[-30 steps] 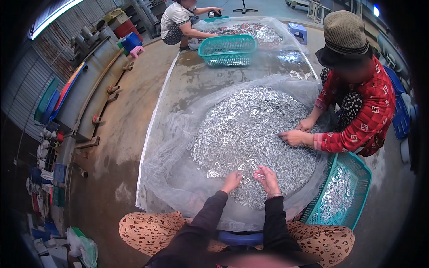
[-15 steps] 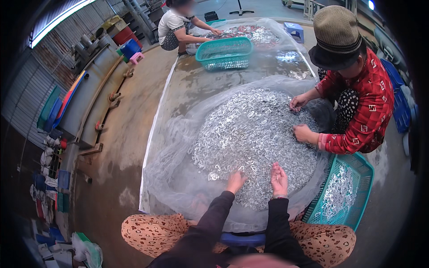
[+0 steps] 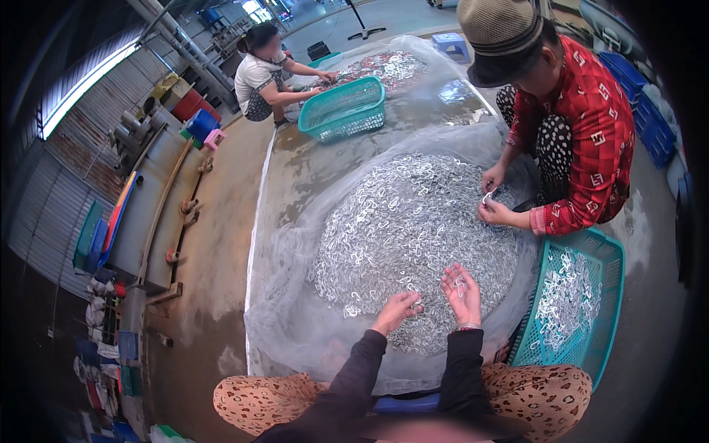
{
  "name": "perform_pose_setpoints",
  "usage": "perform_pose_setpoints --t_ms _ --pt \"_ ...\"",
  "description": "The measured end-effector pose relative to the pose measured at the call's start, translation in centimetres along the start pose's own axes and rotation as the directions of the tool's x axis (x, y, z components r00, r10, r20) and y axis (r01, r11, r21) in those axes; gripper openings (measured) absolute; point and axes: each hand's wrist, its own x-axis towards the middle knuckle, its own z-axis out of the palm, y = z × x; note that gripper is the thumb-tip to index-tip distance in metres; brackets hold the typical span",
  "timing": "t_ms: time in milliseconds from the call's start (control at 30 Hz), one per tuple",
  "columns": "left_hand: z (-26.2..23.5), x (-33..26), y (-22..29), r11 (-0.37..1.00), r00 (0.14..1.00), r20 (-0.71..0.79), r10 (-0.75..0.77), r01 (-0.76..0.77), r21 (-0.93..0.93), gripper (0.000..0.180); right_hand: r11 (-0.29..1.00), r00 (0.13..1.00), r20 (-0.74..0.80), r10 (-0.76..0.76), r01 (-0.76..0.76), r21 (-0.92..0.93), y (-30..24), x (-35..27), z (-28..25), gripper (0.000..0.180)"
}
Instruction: The person sits on a low stool and sorts small silver fish by hand from a large pile on a white sheet. They pick up individual fish and place them into green plastic baskets. Other workers are visible nearby performing similar sorting tasks.
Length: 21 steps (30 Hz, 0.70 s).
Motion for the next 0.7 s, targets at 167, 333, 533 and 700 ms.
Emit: perform_pose_setpoints --t_ms 167,333,533,700 --pt "-1.5 -1.6 2.9 0.981 0.997 0.054 -0.05 0.039 0.189 0.039 0.992 0.998 0.056 -0.016 0.009 0.123 1.3 -0.1 0.3 0.037" --pt "-1.4 -1.4 4.6 0.379 0.979 -0.039 0.198 -0.04 0.925 0.041 0.978 1.0 0.011 0.006 -0.008 0.207 1.4 -0.5 0.7 0.042" --pt "-0.7 -2.4 5.0 0.716 0.997 -0.046 0.069 -0.017 0.697 0.034 0.999 0.999 0.028 -0.046 0.046 -0.018 0.6 -0.8 -1.2 0.046" --pt "-0.3 -3.0 4.0 0.988 0.994 -0.059 -0.096 0.103 0.117 0.031 0.996 0.999 -0.036 -0.031 0.028 -0.09 0.5 -0.8 -1.3 0.045"
